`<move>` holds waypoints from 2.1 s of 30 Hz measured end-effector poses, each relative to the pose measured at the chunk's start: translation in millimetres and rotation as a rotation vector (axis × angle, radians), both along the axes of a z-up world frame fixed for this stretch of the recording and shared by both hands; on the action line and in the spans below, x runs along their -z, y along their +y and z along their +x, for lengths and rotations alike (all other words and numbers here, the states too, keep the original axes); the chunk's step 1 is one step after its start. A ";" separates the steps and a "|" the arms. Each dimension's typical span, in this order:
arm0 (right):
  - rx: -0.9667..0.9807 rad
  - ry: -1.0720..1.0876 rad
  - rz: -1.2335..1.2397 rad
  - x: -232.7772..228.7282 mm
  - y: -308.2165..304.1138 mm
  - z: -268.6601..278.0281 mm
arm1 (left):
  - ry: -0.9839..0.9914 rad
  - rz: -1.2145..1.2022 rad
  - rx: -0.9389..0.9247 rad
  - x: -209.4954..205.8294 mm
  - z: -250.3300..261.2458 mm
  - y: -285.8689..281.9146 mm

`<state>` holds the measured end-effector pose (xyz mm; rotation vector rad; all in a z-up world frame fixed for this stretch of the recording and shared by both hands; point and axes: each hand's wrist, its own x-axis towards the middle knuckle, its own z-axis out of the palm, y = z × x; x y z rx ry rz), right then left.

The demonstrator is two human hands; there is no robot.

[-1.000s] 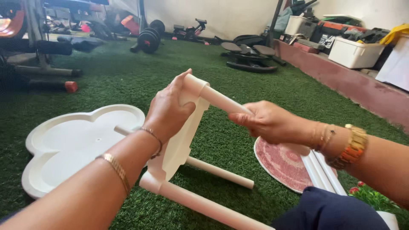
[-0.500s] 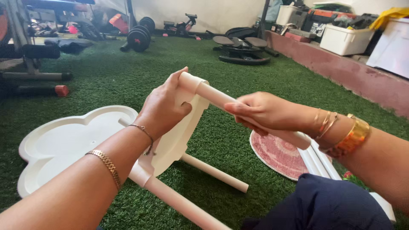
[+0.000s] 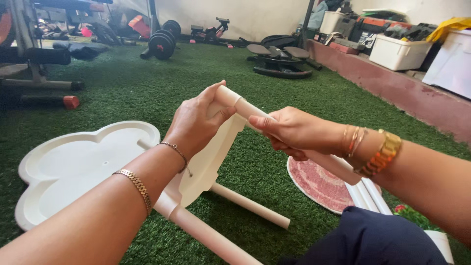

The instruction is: The person assembles a white plastic stand by inserting cylindrical rods into circular base plates and a central backrest piece. They connect the legs to the base, attach the backrest, and then insert vertical support rods into the assembled frame.

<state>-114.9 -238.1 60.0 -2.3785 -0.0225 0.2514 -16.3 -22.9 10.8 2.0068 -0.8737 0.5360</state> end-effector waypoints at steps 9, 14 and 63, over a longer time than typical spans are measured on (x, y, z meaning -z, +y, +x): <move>0.018 0.333 0.537 2.7 -5.9 -9.3 | -0.064 0.095 0.023 -5.8 0.8 -8.9; 0.054 0.061 0.287 1.1 -2.2 -9.7 | 0.122 -0.170 0.067 -6.5 8.6 -0.9; 0.368 -0.186 0.186 167.0 -31.0 -29.5 | 0.941 -0.358 0.045 44.1 -8.5 61.7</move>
